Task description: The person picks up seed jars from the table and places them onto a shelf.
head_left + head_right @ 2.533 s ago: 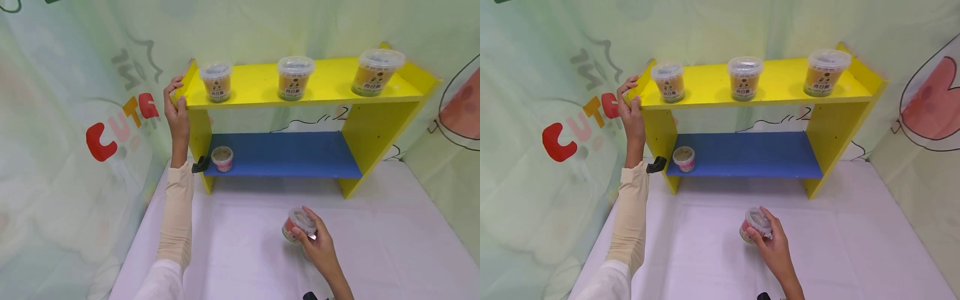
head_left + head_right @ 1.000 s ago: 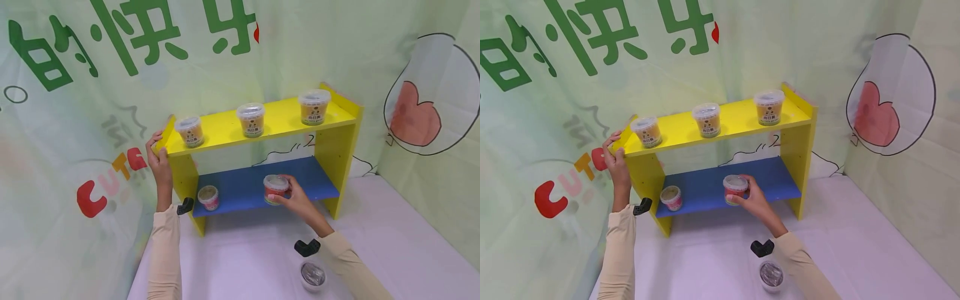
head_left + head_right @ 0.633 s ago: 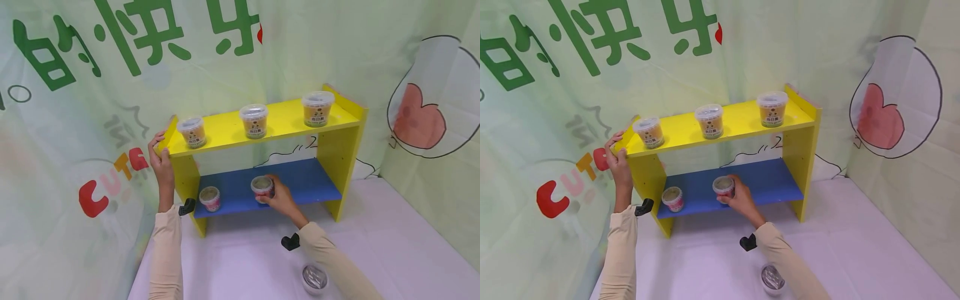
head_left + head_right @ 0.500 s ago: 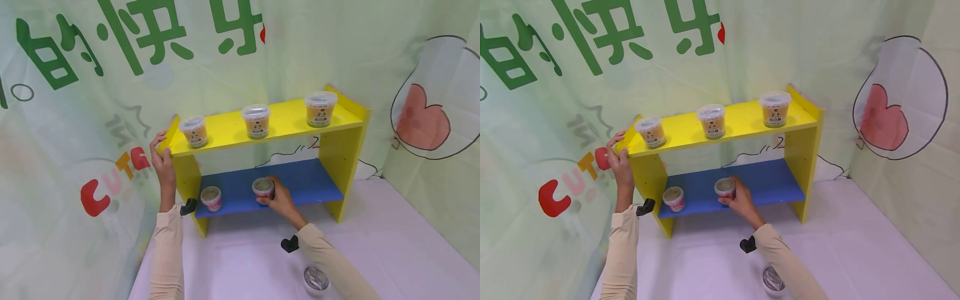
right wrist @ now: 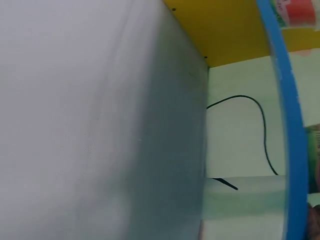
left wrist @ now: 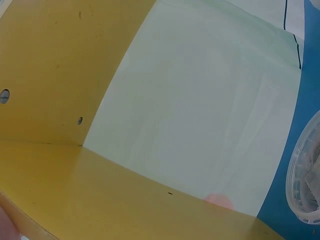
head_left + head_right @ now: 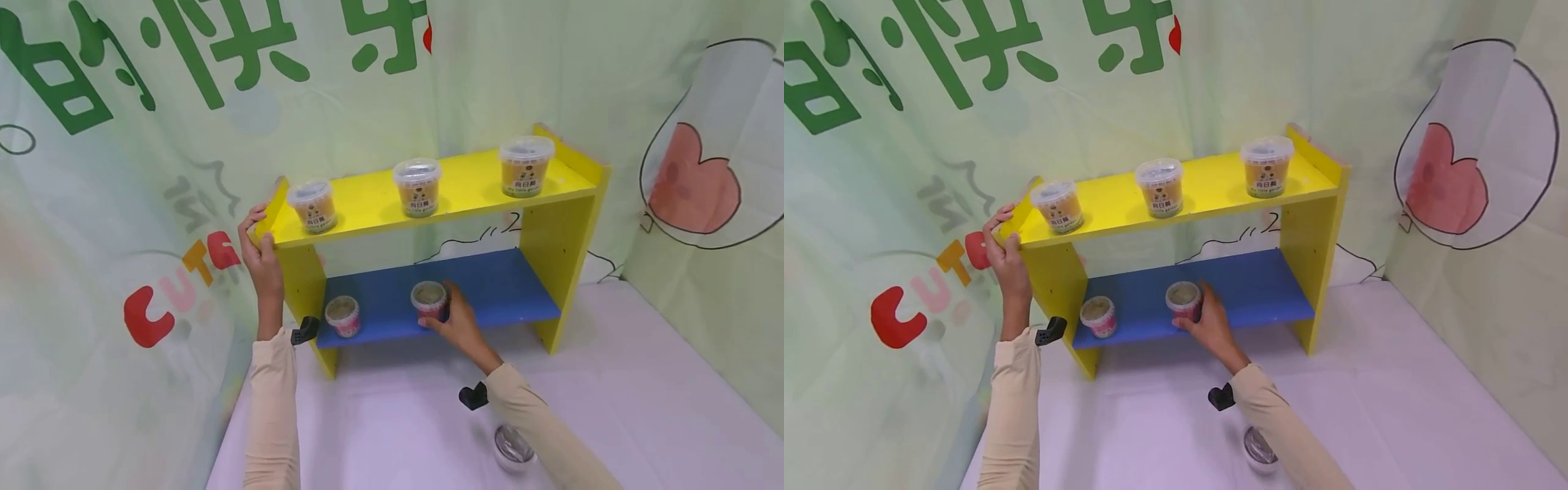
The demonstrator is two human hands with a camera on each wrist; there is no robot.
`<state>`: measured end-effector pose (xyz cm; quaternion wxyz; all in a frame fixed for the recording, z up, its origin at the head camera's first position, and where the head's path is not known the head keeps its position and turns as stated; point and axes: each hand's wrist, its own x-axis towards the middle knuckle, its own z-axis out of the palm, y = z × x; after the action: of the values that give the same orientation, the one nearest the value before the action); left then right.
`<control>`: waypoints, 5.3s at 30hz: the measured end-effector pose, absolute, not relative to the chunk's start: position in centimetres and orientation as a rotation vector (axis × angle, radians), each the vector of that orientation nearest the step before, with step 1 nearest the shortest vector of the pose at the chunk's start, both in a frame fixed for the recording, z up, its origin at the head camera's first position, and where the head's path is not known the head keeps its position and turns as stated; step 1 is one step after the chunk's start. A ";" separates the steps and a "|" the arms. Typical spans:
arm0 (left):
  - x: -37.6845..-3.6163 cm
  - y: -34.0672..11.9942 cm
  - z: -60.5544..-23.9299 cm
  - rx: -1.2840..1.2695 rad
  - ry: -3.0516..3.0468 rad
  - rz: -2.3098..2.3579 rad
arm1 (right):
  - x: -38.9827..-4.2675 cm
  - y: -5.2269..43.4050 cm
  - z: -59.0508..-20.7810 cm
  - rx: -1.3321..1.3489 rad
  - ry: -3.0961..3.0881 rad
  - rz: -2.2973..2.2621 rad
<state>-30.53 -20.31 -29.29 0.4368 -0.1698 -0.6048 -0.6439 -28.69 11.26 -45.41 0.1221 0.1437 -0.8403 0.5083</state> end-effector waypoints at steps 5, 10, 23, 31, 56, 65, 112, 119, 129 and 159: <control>-30.7 -20.4 -29.3 -0.430 -1.495 -1.590 | -25.6 13.6 -44.6 0.390 -2.541 1.496; -30.5 -20.2 -29.2 -0.423 -1.477 -1.615 | -20.4 17.3 -45.3 0.415 -2.593 1.477; -28.9 -18.9 -27.0 -0.426 -1.463 -1.622 | -10.4 22.8 -49.8 0.534 -2.850 1.468; -28.9 -19.0 -27.2 -0.419 -1.461 -1.644 | -9.5 21.9 -52.9 0.468 -2.767 1.328; -28.4 -19.3 -27.7 -0.405 -1.441 -1.674 | -10.1 21.0 -54.9 0.310 -2.678 1.303; -28.8 -19.1 -27.3 -0.414 -1.430 -1.672 | -11.6 21.5 -52.7 0.139 -2.658 1.636; -28.8 -18.8 -27.1 -0.427 -1.464 -1.697 | -18.5 23.1 -44.8 0.094 -2.374 2.003; -29.0 -18.8 -27.5 -0.420 -1.497 -1.651 | -23.1 24.1 -43.0 0.087 -2.400 1.548; -28.7 -19.0 -28.7 -0.354 -1.516 -1.645 | -28.1 24.5 -46.1 -0.026 -2.495 1.297; -29.5 -19.3 -28.0 -0.415 -1.452 -1.616 | -28.7 24.4 -44.9 -0.001 -2.589 1.235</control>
<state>-29.54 -19.29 -28.02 0.4483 -0.1676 -0.5870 -0.6530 -28.68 24.45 -44.93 0.1360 -0.0004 -0.8943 0.4264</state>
